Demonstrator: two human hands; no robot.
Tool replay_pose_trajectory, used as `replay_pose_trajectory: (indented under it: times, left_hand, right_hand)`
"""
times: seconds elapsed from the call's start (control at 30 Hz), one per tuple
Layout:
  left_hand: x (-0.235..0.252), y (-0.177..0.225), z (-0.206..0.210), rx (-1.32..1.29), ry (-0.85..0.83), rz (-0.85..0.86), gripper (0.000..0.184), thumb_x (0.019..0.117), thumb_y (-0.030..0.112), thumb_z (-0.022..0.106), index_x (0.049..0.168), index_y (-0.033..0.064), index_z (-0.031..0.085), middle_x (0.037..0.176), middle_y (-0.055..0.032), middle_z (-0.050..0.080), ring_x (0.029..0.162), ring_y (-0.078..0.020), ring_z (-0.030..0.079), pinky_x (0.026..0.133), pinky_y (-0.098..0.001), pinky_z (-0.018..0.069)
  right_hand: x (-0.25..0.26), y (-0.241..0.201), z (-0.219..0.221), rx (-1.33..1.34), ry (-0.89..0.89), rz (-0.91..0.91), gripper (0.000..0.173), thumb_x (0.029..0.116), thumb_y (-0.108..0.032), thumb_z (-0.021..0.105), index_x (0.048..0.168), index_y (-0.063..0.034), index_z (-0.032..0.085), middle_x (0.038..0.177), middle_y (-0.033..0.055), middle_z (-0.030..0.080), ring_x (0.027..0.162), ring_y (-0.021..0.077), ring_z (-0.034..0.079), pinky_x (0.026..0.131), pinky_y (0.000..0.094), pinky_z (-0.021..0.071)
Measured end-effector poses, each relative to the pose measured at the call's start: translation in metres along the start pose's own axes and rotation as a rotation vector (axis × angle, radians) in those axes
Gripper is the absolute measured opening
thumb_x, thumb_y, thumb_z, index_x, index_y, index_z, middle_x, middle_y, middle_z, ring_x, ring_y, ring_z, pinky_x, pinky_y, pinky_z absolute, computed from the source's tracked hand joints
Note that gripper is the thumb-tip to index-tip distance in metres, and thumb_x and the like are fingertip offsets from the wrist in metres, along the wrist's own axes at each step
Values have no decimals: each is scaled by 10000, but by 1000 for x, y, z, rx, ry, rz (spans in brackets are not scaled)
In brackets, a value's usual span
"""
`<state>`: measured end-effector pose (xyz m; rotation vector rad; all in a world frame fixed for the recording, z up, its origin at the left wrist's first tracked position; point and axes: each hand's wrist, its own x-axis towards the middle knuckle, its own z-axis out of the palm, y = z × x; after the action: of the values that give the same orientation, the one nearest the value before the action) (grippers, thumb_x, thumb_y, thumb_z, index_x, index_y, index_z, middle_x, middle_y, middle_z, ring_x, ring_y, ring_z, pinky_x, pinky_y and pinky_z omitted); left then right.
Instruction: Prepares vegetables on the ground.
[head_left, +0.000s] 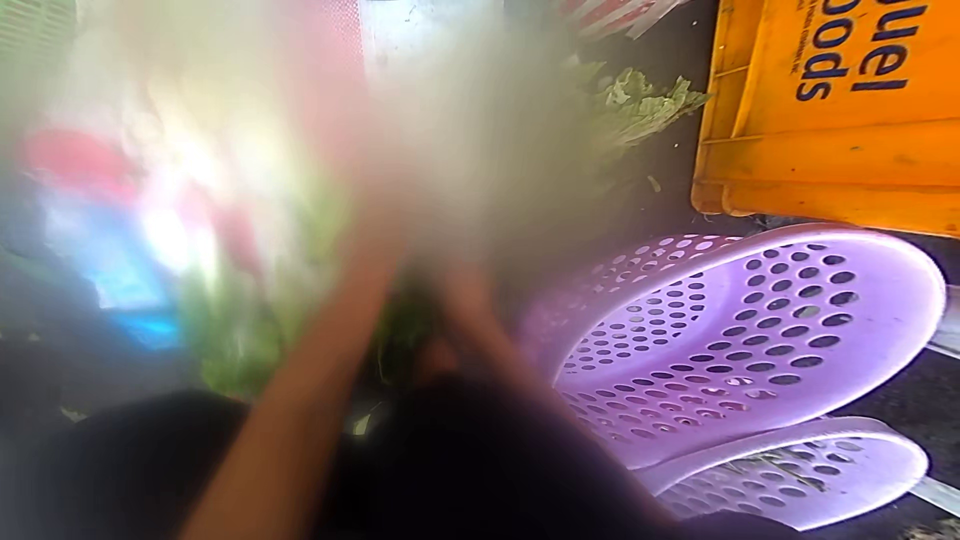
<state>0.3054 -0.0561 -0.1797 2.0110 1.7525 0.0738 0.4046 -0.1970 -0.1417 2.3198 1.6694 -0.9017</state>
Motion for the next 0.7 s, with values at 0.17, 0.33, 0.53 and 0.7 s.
replay_pose_trajectory:
  times: [0.17, 0.33, 0.53, 0.7]
  left_hand:
    - [-26, 8, -23, -161, -18, -83, 269, 944, 241, 691, 1170, 98, 726, 1044, -115, 743, 951, -302, 722, 823, -546, 580]
    - [-46, -18, -56, -429, 81, -330, 335, 1065, 208, 431, 1252, 63, 668, 1208, -195, 617, 1084, -321, 622, 920, -496, 516]
    - [-27, -16, -33, -169, -70, -199, 431, 1047, 387, 506, 1170, 14, 684, 1082, -202, 700, 1005, -364, 702, 864, -566, 571]
    - [-26, -2, -19, -98, -161, -260, 391, 996, 405, 613, 1097, 37, 696, 1104, -214, 693, 971, -424, 698, 766, -637, 563]
  right_hand:
    - [21, -4, -15, 45, 117, -118, 226, 1021, -106, 541, 1223, -6, 526, 1201, 232, 582, 641, 357, 675, 543, 500, 573]
    - [-17, 31, -5, 129, 166, -85, 275, 1009, -148, 494, 1149, 52, 621, 1079, 249, 670, 765, 414, 704, 632, 566, 563]
    - [-31, 47, 11, 34, 358, -60, 337, 1003, -196, 501, 1076, 62, 706, 1075, 257, 679, 1062, 425, 662, 796, 516, 570]
    - [38, 7, -43, 180, 347, -83, 364, 1074, -223, 485, 1220, 57, 666, 1109, 275, 679, 1010, 439, 690, 828, 576, 565]
